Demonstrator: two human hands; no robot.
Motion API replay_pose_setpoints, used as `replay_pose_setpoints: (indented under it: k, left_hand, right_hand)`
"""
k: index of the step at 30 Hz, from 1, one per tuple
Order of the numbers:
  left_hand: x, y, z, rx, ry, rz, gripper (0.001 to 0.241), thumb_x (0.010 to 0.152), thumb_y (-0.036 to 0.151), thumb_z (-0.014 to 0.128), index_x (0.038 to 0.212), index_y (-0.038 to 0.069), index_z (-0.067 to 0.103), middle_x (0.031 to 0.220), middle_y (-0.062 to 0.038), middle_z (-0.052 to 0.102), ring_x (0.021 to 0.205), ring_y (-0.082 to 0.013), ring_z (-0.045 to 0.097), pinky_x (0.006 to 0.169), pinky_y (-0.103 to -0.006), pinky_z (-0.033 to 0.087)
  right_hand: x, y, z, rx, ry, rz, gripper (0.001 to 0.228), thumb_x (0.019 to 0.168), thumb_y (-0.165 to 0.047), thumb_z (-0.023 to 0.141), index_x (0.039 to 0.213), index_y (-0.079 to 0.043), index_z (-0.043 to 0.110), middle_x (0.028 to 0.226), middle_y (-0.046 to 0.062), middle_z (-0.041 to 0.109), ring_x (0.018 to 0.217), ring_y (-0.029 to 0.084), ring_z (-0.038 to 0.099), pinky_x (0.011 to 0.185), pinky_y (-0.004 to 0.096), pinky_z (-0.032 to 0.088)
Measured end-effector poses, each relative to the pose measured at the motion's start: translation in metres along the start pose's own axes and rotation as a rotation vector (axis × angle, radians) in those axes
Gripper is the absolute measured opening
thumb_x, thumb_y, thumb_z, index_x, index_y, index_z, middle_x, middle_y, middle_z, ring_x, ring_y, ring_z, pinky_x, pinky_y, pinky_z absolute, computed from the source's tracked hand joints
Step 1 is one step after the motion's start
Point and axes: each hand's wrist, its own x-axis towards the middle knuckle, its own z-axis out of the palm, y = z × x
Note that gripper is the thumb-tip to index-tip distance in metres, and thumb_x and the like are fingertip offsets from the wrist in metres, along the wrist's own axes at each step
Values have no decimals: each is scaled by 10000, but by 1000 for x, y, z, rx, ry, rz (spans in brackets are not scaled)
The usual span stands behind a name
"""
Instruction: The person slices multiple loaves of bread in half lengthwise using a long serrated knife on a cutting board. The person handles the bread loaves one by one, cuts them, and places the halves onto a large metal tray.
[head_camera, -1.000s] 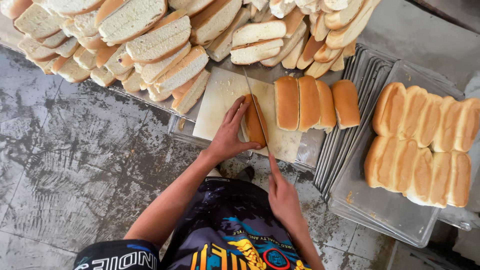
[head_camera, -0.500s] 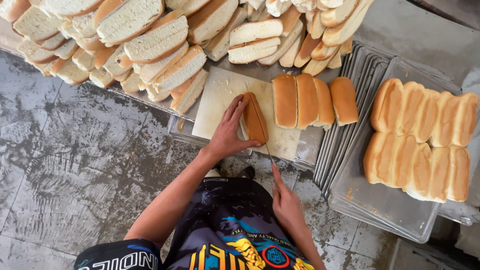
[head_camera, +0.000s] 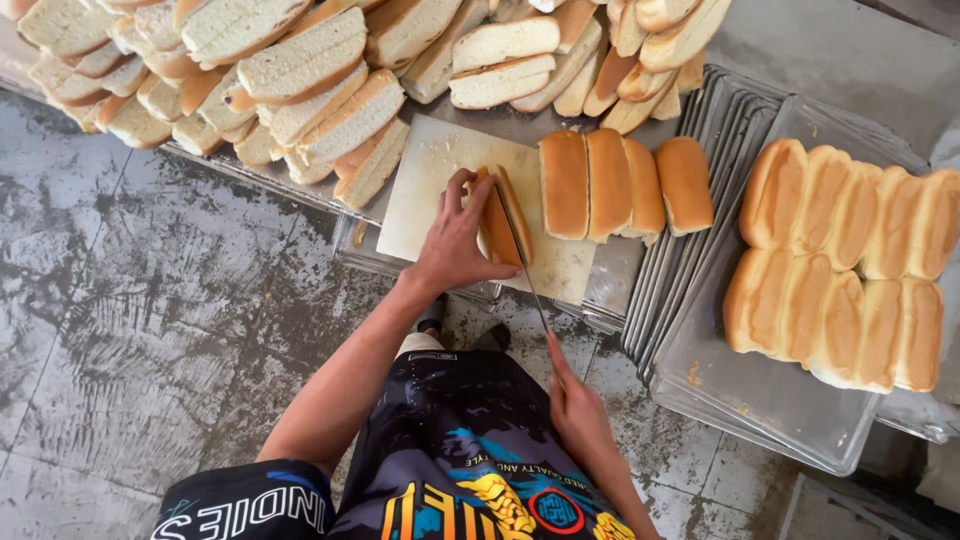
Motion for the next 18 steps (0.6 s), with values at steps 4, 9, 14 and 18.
replay_pose_setpoints:
  k: [4,9,14,18]
  left_hand:
    - [-20,-10,-5,-250,62,17,1346,564,365,997,1617,83,208,1580,-258,223,1425,-433,408,1136,-509,477]
    - [-41,-21,-11,-444,89,-10,1310,615,233,998,1633,61,193,1648,-211,197,1494,-355,404,1160,-447,514]
    - [-40,-27,-11,-524,87,-36,1289,619,214,997,1625,44,210,1671,-212,189,1499,-353,415,1163,-442,510]
    - [-40,-32,-13,-524,80,-28,1278,607,199,979,1618,36,215,1665,-214,220,1486,-359,421,1148,-443,526]
  right_hand:
    - [-38,28,-5,7,26,-30,684,964,-205,586,1574,-356,317,1173,238,734,891,383,764,767,433,581]
    - [-30,-4,-11,-14,-91,162,679,1004,-242,563,1623,-360,310,913,235,720,748,400,722,787,419,590]
    - [39,-84,-8,64,-16,-234,654,1015,-157,497,1621,-241,265,1248,303,670,1010,503,644,814,508,532]
    - [92,-115,3,-76,-146,126,660,1044,-197,480,1647,-341,253,962,352,705,957,508,676,847,537,493]
